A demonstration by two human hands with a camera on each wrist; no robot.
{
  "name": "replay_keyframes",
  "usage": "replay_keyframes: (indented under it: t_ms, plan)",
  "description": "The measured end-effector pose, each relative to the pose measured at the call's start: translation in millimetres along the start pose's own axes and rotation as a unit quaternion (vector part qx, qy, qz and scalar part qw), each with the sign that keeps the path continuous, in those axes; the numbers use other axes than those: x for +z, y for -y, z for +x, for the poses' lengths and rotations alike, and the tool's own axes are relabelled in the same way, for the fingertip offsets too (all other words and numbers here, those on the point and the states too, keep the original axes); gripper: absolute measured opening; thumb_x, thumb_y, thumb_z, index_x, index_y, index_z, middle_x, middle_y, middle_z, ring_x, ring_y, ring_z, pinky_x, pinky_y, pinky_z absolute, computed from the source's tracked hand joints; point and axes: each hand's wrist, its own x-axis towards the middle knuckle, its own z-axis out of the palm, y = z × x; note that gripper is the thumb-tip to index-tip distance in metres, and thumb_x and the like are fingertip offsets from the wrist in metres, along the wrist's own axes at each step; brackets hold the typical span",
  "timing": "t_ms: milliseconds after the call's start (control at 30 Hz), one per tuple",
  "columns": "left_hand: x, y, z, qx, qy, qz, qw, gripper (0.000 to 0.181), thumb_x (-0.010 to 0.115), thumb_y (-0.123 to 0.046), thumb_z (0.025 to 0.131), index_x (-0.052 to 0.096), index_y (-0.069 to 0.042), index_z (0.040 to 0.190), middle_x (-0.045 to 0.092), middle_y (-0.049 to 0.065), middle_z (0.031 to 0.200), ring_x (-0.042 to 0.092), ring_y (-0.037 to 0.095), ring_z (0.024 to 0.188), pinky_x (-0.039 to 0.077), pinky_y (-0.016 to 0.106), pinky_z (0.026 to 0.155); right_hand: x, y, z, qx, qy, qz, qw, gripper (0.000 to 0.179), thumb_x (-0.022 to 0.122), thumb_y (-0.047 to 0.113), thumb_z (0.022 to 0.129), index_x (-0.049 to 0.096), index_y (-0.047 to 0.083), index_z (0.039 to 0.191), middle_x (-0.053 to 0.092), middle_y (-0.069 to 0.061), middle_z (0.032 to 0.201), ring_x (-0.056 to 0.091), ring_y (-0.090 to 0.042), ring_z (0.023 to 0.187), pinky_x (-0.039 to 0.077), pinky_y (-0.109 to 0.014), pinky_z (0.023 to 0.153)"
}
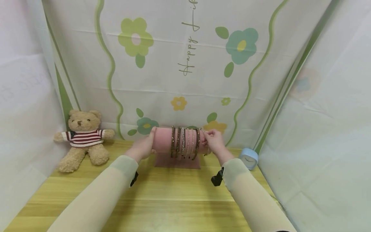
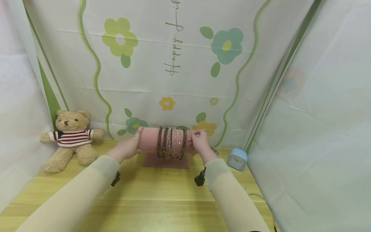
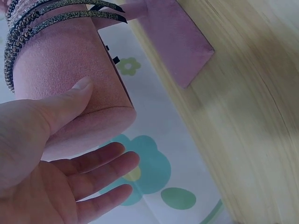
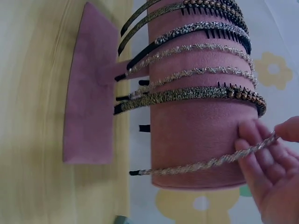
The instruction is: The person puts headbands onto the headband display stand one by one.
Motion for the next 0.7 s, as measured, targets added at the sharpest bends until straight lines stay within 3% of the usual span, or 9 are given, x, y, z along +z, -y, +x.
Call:
replay_keyframes:
  t_ms: [167, 333, 467, 700]
  plan:
    - [0.2, -0.2, -1.0, -0.003, 0.0, -0.002, 1.0, 0.109, 0.072, -0.016, 0.092, -0.016, -0.016, 0.157, 0.069, 0.004, 0.096, 0.063, 0.025, 0.083, 0.05, 0.05, 0.083, -3.2, 3.3, 0.7, -0.018, -0.023, -0.08, 0.9964, 0.018, 0.064, 0.018, 0.097, 0.068, 0.0, 0.098, 0.064, -0.013, 0.093, 0.061, -0.025, 0.085, 0.052, -0.036, 0.073]
    - [-0.2, -0.7, -1.7, -0.009, 0.006, -0.011, 0.9999, 0.109, 0.07, -0.014, 0.093, -0.018, -0.018, 0.156, 0.068, -0.003, 0.088, 0.064, 0.025, 0.084, 0.049, 0.053, 0.087, -4.6, 5.6, 0.1, -0.006, -0.017, -0.048, 0.9987, 0.016, 0.062, 0.009, 0.097, 0.067, -0.003, 0.107, 0.064, -0.016, 0.097, 0.063, -0.025, 0.085, 0.055, -0.033, 0.072]
    - [-0.5, -0.9, -0.9, -0.008, 0.007, -0.006, 0.9999, 0.109, 0.072, -0.015, 0.092, -0.016, -0.018, 0.157, 0.067, -0.001, 0.087, 0.062, 0.021, 0.074, 0.05, 0.047, 0.08, -4.7, 6.6, -2.0, -0.011, -0.023, -0.007, 0.9996, 0.023, 0.061, -0.003, 0.092, 0.063, -0.006, 0.115, 0.063, -0.019, 0.101, 0.065, -0.027, 0.086, 0.057, -0.032, 0.074]
    - [0.0, 0.3, 1.2, -0.006, 0.007, -0.002, 1.0, 0.11, 0.073, -0.016, 0.092, -0.016, -0.016, 0.157, 0.067, 0.002, 0.09, 0.061, 0.021, 0.075, 0.05, 0.049, 0.082, -8.8, 3.3, -7.2, -0.042, -0.013, -0.056, 0.9974, 0.023, 0.069, 0.001, 0.088, 0.067, -0.001, 0.111, 0.065, -0.016, 0.106, 0.06, -0.029, 0.099, 0.051, -0.04, 0.087]
